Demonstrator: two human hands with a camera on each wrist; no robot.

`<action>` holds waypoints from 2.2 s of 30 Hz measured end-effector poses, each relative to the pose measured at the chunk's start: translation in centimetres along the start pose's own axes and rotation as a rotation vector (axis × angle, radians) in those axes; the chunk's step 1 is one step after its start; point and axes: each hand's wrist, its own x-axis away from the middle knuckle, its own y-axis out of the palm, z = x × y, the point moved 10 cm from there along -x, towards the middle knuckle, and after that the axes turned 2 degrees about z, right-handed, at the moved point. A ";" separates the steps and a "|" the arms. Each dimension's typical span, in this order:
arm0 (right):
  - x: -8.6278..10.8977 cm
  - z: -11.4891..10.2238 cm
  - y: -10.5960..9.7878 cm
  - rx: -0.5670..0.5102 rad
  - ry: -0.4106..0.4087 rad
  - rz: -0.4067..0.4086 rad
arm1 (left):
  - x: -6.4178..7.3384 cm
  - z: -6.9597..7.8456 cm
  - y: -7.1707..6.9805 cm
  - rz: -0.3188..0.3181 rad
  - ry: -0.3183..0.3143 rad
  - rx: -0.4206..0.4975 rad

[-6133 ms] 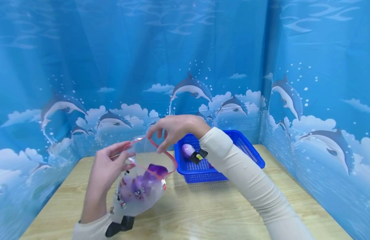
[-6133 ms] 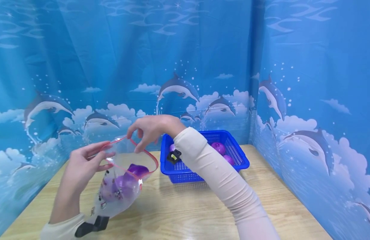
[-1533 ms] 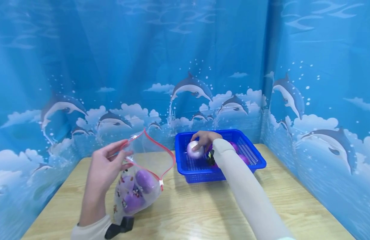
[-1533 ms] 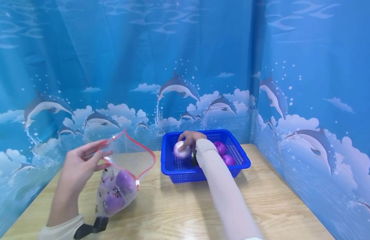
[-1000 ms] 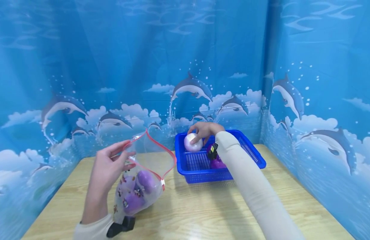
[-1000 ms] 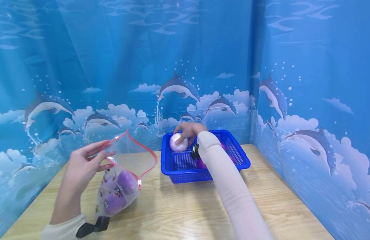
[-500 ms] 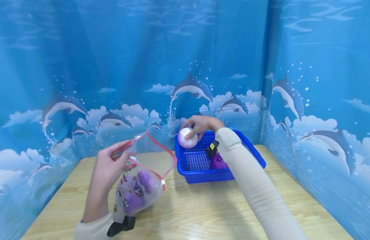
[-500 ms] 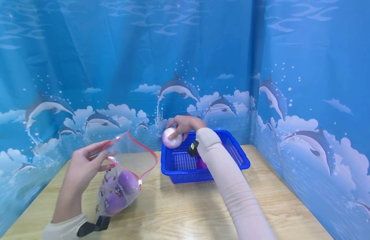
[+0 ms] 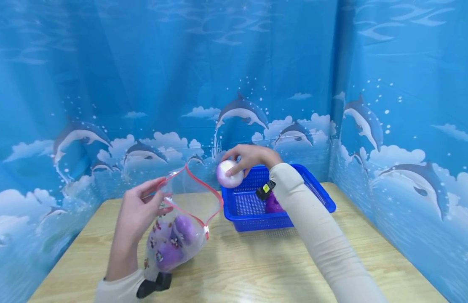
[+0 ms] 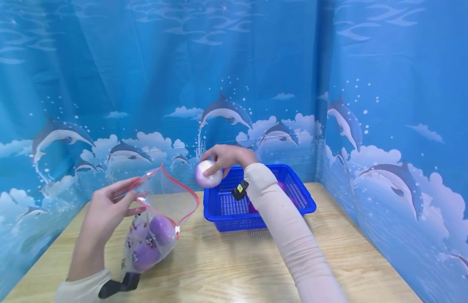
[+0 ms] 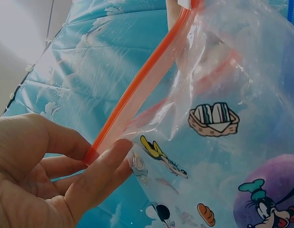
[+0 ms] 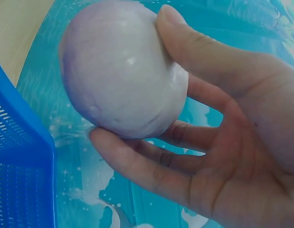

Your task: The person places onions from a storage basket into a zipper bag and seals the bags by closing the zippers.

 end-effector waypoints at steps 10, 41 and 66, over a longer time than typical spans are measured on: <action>0.3 -1.9 0.2 0.025 -0.072 0.005 | -0.2 0.0 0.1 -0.001 -0.001 0.001; 2.3 -7.5 -0.1 0.148 -0.224 0.108 | -0.2 -0.2 0.5 -0.013 0.005 0.003; 2.7 -11.8 2.0 0.246 -0.268 0.079 | -0.4 -0.3 0.7 -0.017 0.004 0.000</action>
